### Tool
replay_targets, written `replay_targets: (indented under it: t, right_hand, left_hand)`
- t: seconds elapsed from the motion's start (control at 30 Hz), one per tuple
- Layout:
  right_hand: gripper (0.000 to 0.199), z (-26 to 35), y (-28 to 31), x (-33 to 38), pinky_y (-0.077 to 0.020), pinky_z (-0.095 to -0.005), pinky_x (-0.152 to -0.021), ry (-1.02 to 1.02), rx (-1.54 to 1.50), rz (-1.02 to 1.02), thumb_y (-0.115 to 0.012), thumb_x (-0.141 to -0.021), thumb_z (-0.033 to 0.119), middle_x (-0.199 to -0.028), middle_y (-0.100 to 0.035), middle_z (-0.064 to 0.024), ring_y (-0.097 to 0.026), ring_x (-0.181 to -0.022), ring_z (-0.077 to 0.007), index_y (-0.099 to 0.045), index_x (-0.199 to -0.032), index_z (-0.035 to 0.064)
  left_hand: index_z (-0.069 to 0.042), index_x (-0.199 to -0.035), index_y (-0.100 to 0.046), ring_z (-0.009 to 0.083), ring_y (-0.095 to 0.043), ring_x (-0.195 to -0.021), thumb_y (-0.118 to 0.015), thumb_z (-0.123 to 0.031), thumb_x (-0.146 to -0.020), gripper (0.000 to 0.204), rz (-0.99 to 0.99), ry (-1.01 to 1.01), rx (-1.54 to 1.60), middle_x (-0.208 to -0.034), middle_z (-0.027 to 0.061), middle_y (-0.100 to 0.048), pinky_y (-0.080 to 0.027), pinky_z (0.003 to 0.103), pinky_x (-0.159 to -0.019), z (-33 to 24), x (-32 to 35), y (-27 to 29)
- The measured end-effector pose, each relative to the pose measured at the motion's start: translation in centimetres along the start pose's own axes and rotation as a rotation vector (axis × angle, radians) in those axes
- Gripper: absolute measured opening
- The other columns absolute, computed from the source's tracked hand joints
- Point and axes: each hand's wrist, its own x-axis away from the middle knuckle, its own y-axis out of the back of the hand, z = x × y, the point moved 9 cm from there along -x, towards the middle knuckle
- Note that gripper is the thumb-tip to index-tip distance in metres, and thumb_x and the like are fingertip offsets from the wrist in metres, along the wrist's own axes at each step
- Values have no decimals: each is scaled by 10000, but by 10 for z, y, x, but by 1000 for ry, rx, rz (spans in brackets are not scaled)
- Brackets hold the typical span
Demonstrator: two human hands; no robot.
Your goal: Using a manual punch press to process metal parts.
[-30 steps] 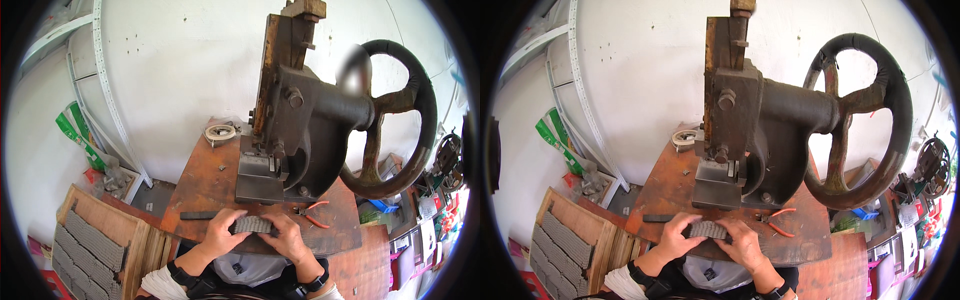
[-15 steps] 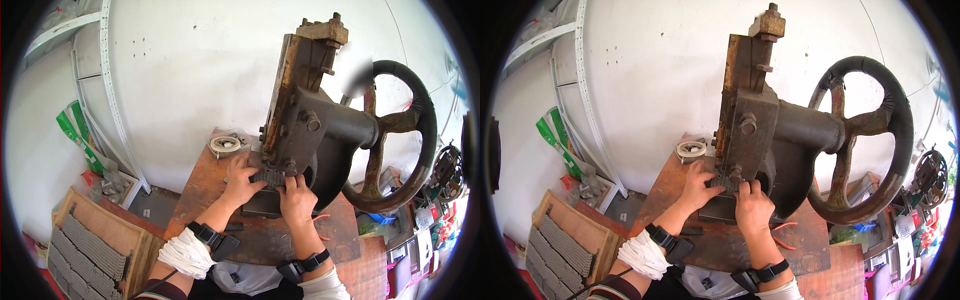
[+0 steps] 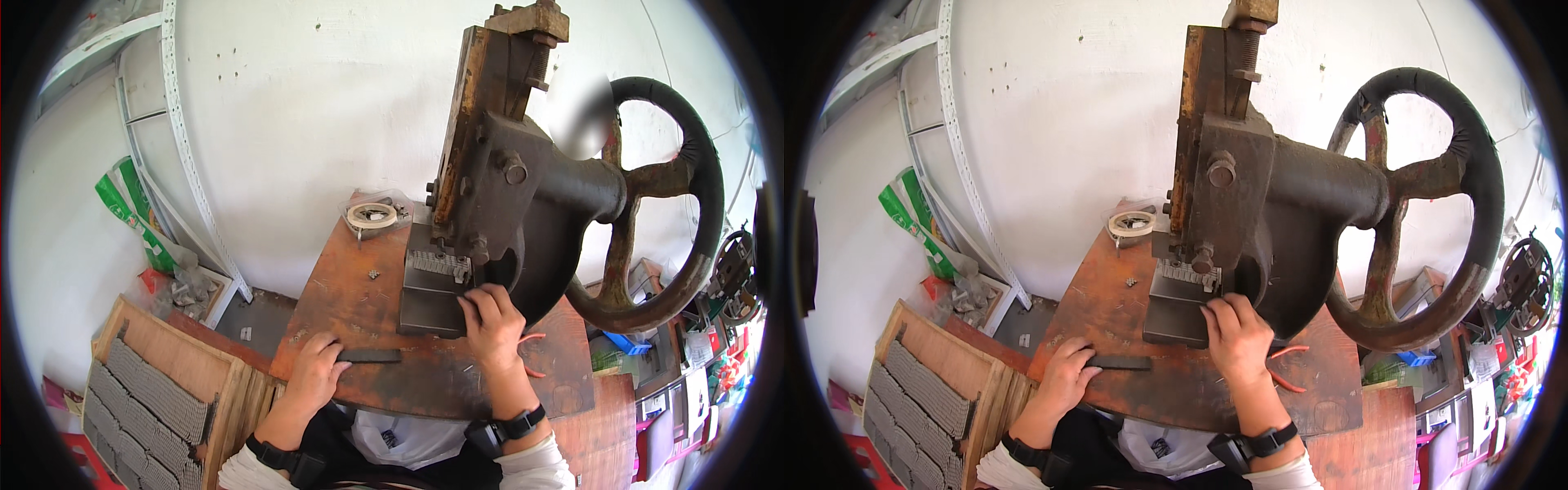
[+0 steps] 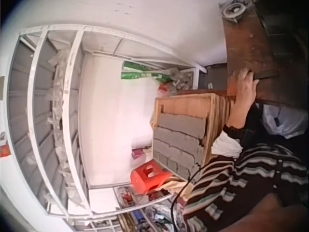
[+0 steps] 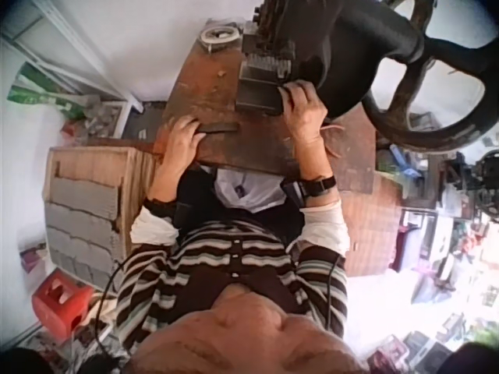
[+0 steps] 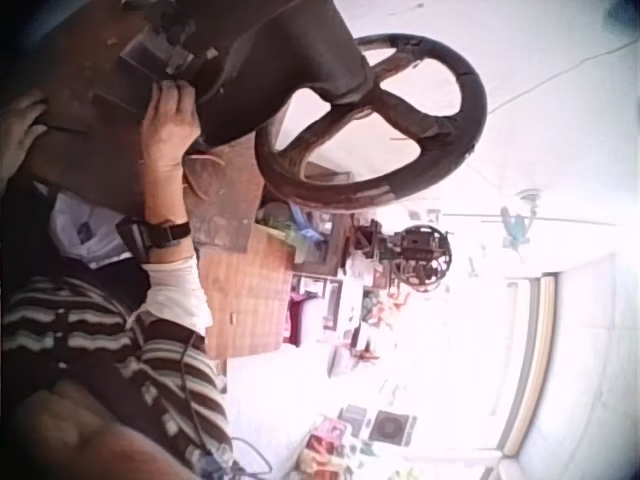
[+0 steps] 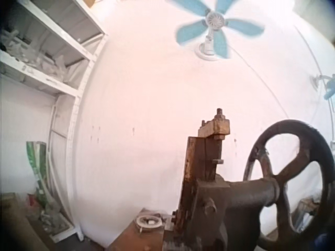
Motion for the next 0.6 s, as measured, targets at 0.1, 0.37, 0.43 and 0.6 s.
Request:
replay_targets:
  t: [0.1, 0.37, 0.43, 0.6]
  right_hand:
    - [180, -9, 36, 34, -509, -348, -573, 23, -79, 19, -716, -725, 39, -863, -606, -96, -627, -664, -272, -632, -883, 62]
    - [245, -45, 34, 100, -520, -389, -681, -214, -67, 220, -680, -754, 20, -956, -598, -157, -623, -813, -344, -602, -986, 33]
    - [280, -46, 32, 100, -521, -390, -687, -235, -73, 222, -679, -758, 26, -973, -597, -163, -622, -821, -349, -589, -1023, 32]
    - [320, -46, 28, 101, -523, -397, -715, -238, -86, 241, -675, -776, 52, -1018, -589, -166, -615, -852, -362, -558, -1073, 27]
  left_hand:
    - [-21, -976, -605, 362, -551, -919, -713, -111, -722, 291, -209, -68, -392, -997, 143, -585, -454, 420, -785, -21, -3, 20]
    - [-60, -835, -597, 320, -592, -747, -735, -337, -734, 325, -263, -111, -85, -768, 91, -605, -468, 406, -639, -63, -96, 27]
    - [-59, -803, -591, 311, -594, -714, -739, -393, -705, 378, -267, -166, -133, -731, 90, -599, -468, 406, -611, -74, -118, 18]
    - [-54, -748, -572, 289, -598, -662, -733, -507, -651, 490, -278, -238, -250, -657, 91, -582, -461, 404, -553, -77, -139, 4]
